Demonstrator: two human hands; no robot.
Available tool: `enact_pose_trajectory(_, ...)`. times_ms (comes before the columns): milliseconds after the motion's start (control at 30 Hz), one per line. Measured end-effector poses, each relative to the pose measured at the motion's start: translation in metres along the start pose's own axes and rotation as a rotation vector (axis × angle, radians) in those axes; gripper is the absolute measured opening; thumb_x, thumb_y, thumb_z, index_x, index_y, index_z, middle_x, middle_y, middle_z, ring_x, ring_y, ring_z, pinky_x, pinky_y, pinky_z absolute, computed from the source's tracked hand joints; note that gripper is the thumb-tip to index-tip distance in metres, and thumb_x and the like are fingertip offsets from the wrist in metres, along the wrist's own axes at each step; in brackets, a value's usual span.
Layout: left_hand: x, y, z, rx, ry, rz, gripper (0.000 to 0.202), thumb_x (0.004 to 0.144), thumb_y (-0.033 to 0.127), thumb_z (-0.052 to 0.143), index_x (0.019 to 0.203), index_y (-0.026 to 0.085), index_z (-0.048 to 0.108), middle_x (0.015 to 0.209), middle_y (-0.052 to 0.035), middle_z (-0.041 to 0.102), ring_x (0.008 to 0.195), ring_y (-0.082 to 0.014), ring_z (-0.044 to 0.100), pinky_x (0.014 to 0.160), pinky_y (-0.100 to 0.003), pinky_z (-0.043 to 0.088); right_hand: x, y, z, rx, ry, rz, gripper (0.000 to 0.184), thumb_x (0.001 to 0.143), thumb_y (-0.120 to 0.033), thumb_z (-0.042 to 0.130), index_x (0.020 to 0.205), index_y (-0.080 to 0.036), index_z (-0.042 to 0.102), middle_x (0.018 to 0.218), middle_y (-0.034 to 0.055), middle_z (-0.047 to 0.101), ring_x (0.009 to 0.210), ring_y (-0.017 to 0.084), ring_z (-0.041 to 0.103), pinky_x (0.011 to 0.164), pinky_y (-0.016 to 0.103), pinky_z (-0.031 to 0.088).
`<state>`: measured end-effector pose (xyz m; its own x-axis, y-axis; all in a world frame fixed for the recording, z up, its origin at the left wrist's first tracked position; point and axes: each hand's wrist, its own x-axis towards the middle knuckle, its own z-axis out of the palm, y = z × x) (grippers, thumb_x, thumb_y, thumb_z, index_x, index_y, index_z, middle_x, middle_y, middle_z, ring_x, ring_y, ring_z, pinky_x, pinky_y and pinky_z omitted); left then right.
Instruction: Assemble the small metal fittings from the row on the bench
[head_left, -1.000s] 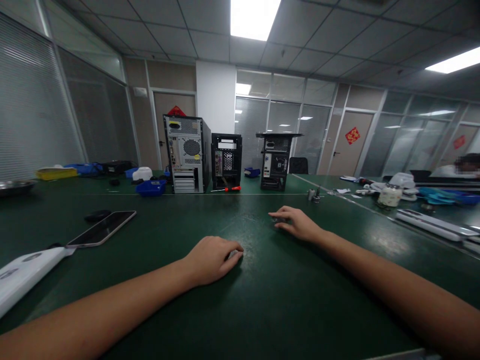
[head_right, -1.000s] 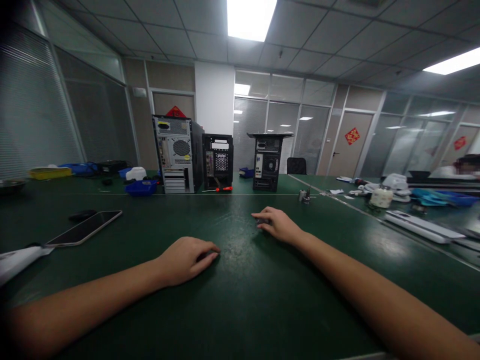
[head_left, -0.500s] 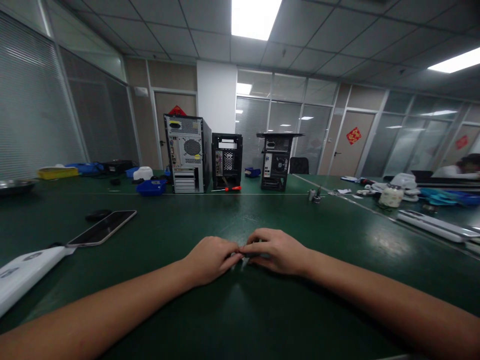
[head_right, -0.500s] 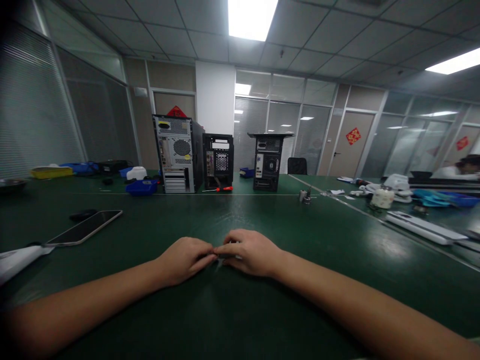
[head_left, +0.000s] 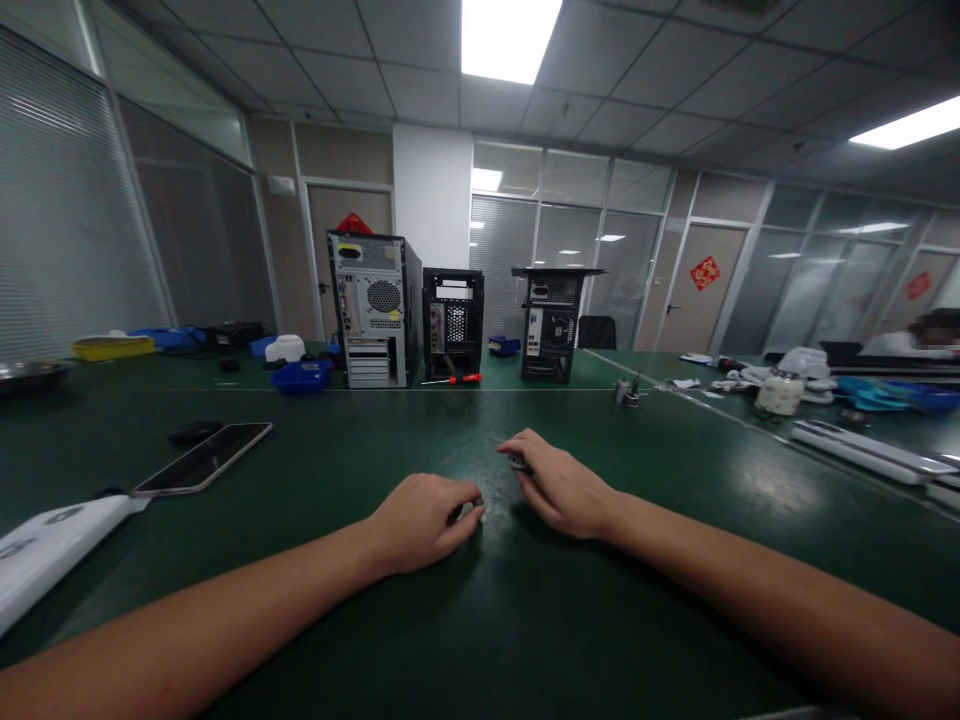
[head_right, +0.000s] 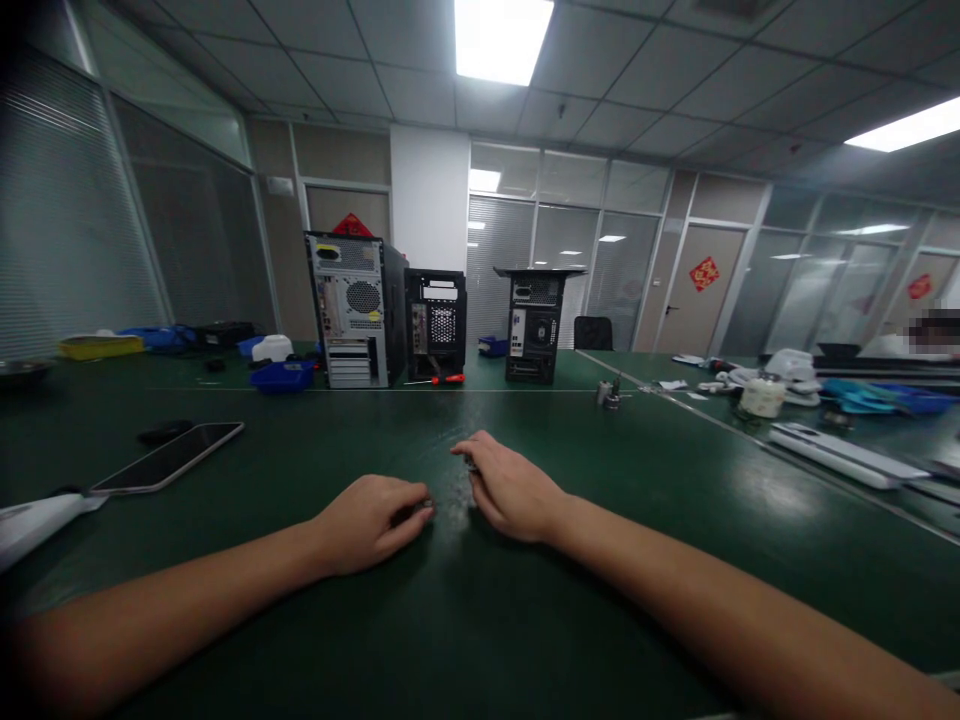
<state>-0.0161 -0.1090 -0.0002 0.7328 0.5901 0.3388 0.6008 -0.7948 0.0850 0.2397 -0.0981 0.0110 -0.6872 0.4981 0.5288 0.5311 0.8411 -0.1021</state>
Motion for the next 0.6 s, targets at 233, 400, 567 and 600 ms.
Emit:
enact_pose_trajectory(233, 0.000, -0.004, 0.001, -0.048, -0.017, 0.112, 0.021, 0.101, 0.027, 0.049, 0.104, 0.018, 0.068, 0.083, -0.0025, 0.071, 0.071, -0.0176, 0.065, 0.066, -0.027, 0.042, 0.002, -0.015, -0.002, -0.024, -0.095, -0.248, 0.031, 0.090, -0.021, 0.058, 0.120, -0.016, 0.053, 0.103, 0.0089, 0.063, 0.090, 0.020, 0.056, 0.081, 0.034, 0.044)
enact_pose_trajectory(400, 0.002, -0.007, 0.002, -0.129, -0.068, 0.203, 0.014, 0.099, 0.022, 0.055, 0.099, 0.019, 0.068, 0.086, -0.0009, 0.072, 0.076, -0.0163, 0.066, 0.070, -0.025, 0.043, 0.001, -0.012, 0.004, -0.248, -0.101, -0.420, 0.027, 0.099, -0.021, 0.052, 0.126, -0.019, 0.057, 0.092, 0.0054, 0.062, 0.079, 0.018, 0.051, 0.070, 0.031, 0.035)
enact_pose_trajectory(567, 0.003, -0.008, 0.004, -0.147, -0.065, 0.252, 0.014, 0.099, 0.019, 0.055, 0.093, 0.018, 0.068, 0.083, -0.0002, 0.070, 0.074, -0.0150, 0.064, 0.068, -0.024, 0.041, 0.000, -0.010, 0.004, -0.328, -0.077, -0.492, 0.023, 0.101, -0.024, 0.051, 0.121, -0.020, 0.062, 0.089, 0.0047, 0.060, 0.077, 0.017, 0.048, 0.068, 0.032, 0.032)
enact_pose_trajectory(600, 0.003, -0.008, 0.005, -0.142, -0.057, 0.257, 0.016, 0.101, 0.021, 0.054, 0.092, 0.018, 0.068, 0.082, -0.0005, 0.069, 0.072, -0.0151, 0.064, 0.066, -0.025, 0.040, 0.001, -0.010, 0.004, -0.333, -0.074, -0.497, 0.020, 0.101, -0.024, 0.051, 0.116, -0.019, 0.064, 0.087, 0.0045, 0.060, 0.076, 0.017, 0.048, 0.068, 0.032, 0.032)
